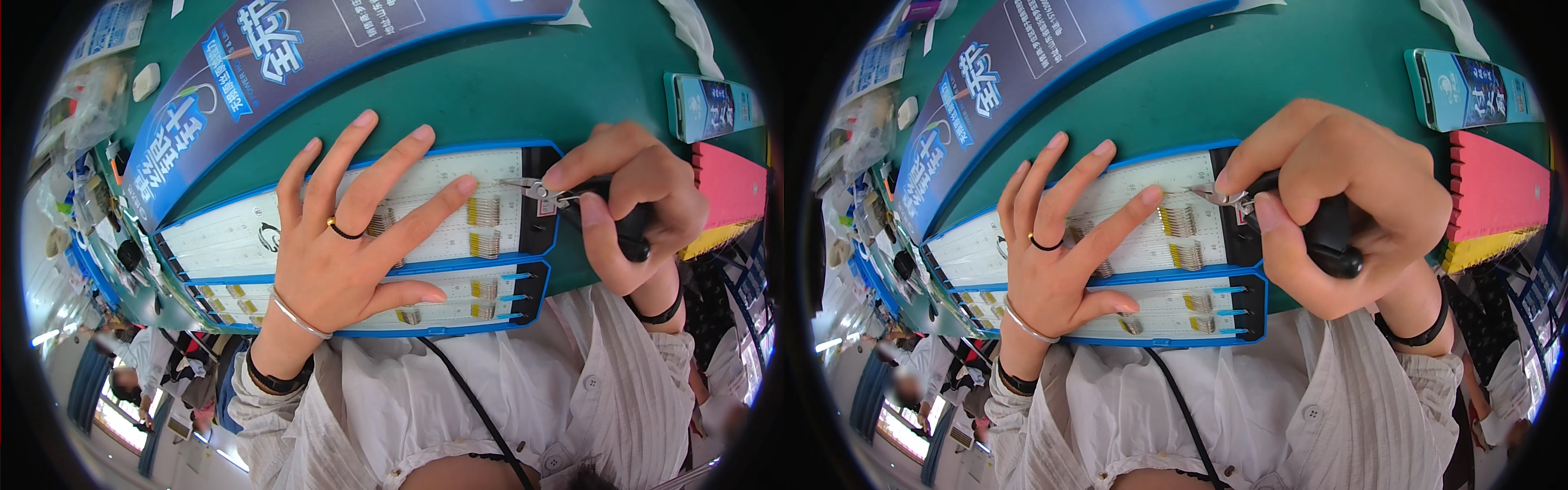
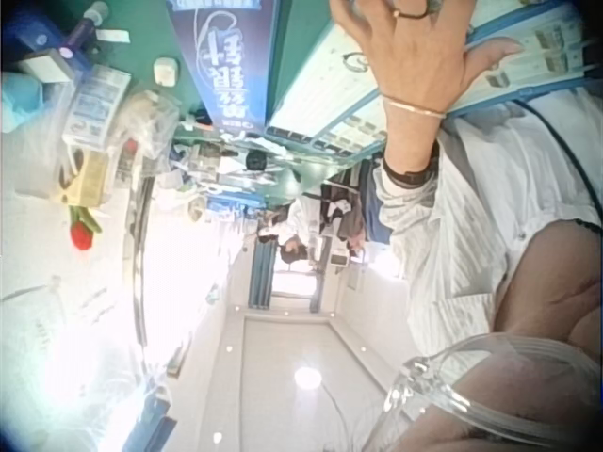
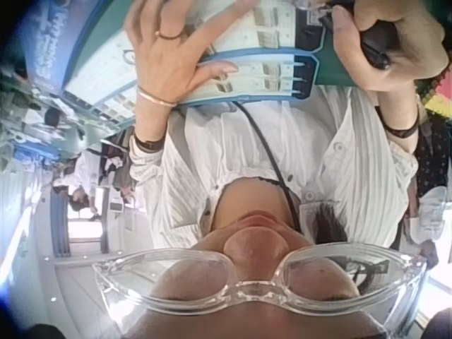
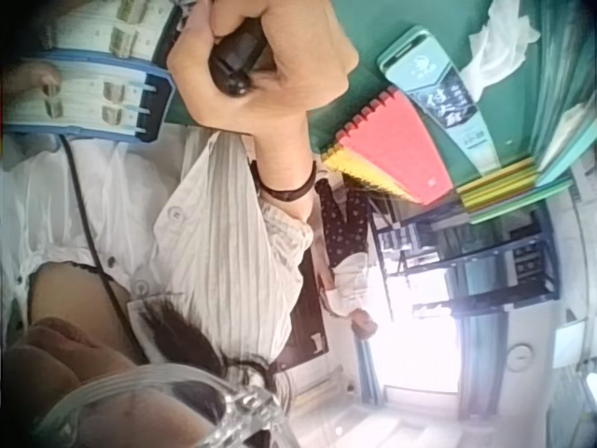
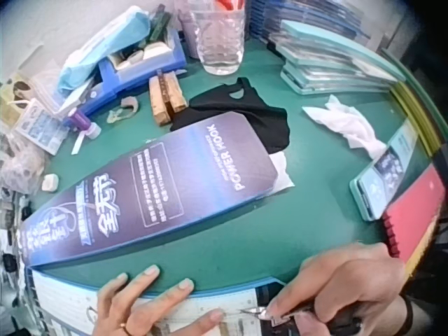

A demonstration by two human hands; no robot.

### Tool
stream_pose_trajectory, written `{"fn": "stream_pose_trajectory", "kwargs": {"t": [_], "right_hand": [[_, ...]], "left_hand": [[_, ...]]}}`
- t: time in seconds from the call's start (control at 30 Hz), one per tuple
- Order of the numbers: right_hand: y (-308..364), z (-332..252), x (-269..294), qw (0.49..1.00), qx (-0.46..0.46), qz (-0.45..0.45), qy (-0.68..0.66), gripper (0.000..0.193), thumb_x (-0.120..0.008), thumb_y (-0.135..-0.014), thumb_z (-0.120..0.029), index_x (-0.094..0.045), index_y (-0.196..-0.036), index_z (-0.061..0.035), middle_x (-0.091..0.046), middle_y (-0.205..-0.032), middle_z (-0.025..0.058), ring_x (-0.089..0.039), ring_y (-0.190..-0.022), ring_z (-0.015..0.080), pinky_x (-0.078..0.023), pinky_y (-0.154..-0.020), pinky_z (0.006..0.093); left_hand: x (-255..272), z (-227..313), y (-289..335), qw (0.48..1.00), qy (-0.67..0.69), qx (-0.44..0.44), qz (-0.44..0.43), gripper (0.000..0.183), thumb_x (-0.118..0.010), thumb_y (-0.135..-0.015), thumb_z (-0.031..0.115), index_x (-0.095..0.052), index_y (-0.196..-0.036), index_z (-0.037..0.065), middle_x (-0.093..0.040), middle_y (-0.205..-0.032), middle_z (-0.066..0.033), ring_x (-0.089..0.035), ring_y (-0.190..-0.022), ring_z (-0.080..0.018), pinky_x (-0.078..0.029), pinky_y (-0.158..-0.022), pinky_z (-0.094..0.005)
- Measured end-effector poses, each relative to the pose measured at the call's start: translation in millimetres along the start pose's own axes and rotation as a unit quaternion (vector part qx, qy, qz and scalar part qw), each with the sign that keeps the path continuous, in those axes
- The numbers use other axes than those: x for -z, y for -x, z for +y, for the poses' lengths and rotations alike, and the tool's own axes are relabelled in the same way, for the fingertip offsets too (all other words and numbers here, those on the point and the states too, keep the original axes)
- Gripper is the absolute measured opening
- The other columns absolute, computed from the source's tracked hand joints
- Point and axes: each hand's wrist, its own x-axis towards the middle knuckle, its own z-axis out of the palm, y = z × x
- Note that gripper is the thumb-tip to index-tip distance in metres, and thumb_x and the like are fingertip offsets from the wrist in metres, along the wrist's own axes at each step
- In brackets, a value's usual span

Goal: Assembling fishing hooks or lures onto a storage board using nippers and a hook tool.

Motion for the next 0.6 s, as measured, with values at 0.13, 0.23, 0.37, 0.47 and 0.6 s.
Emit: {"fn": "stream_pose_trajectory", "kwargs": {"t": [0.13, 0.23, 0.37, 0.47, 0.6], "right_hand": [[-0.6, 1.1, -1.8, 1.000, 0.015, -0.005, -0.002, 0.024, -0.057, -0.076, 0.012, -0.045, -0.082, -0.0081, -0.071, -0.089, 0.0222, -0.056, -0.067, 0.0175, -0.043, -0.062, 0.0301], [-3.0, -0.7, -2.1, 1.000, 0.000, 0.003, -0.010, 0.023, -0.057, -0.075, 0.011, -0.045, -0.082, -0.0075, -0.071, -0.088, 0.0225, -0.056, -0.066, 0.0177, -0.043, -0.061, 0.0298], [-2.8, 0.0, -3.2, 1.000, 0.008, 0.022, -0.018, 0.023, -0.057, -0.075, 0.011, -0.045, -0.081, -0.0071, -0.071, -0.089, 0.0229, -0.055, -0.065, 0.0178, -0.043, -0.060, 0.0299], [-1.2, 2.1, -1.4, 1.000, 0.021, 0.016, -0.012, 0.023, -0.057, -0.075, 0.011, -0.045, -0.080, -0.0074, -0.071, -0.089, 0.0230, -0.055, -0.064, 0.0177, -0.043, -0.059, 0.0300], [-1.8, 0.3, -3.4, 0.999, 0.030, 0.027, -0.006, 0.024, -0.059, -0.074, 0.012, -0.046, -0.077, -0.0074, -0.071, -0.088, 0.0225, -0.055, -0.063, 0.0176, -0.043, -0.058, 0.0299]], "left_hand": [[2.6, 1.0, 0.2, 1.000, 0.013, 0.006, -0.006, 0.081, -0.031, -0.087, 0.082, -0.070, -0.129, 0.026, -0.052, -0.147, -0.0125, -0.042, -0.139, -0.0382, -0.023, -0.115, -0.0522], [1.2, 0.0, 0.7, 1.000, 0.025, 0.005, -0.002, 0.081, -0.034, -0.086, 0.082, -0.070, -0.128, 0.023, -0.052, -0.147, -0.0130, -0.042, -0.139, -0.0388, -0.023, -0.115, -0.0533], [-0.1, -1.0, 1.7, 0.999, 0.042, 0.005, 0.007, 0.079, -0.038, -0.085, 0.081, -0.069, -0.126, 0.021, -0.052, -0.147, -0.0136, -0.041, -0.140, -0.0390, -0.024, -0.115, -0.0543], [-0.5, -0.9, 0.5, 0.999, 0.044, 0.006, 0.018, 0.076, -0.042, -0.085, 0.079, -0.069, -0.125, 0.020, -0.052, -0.147, -0.0130, -0.041, -0.140, -0.0389, -0.024, -0.115, -0.0550], [0.7, -0.4, -0.5, 0.998, 0.050, -0.004, 0.032, 0.074, -0.047, -0.085, 0.076, -0.069, -0.125, 0.018, -0.052, -0.147, -0.0116, -0.041, -0.140, -0.0395, -0.025, -0.115, -0.0557]]}}
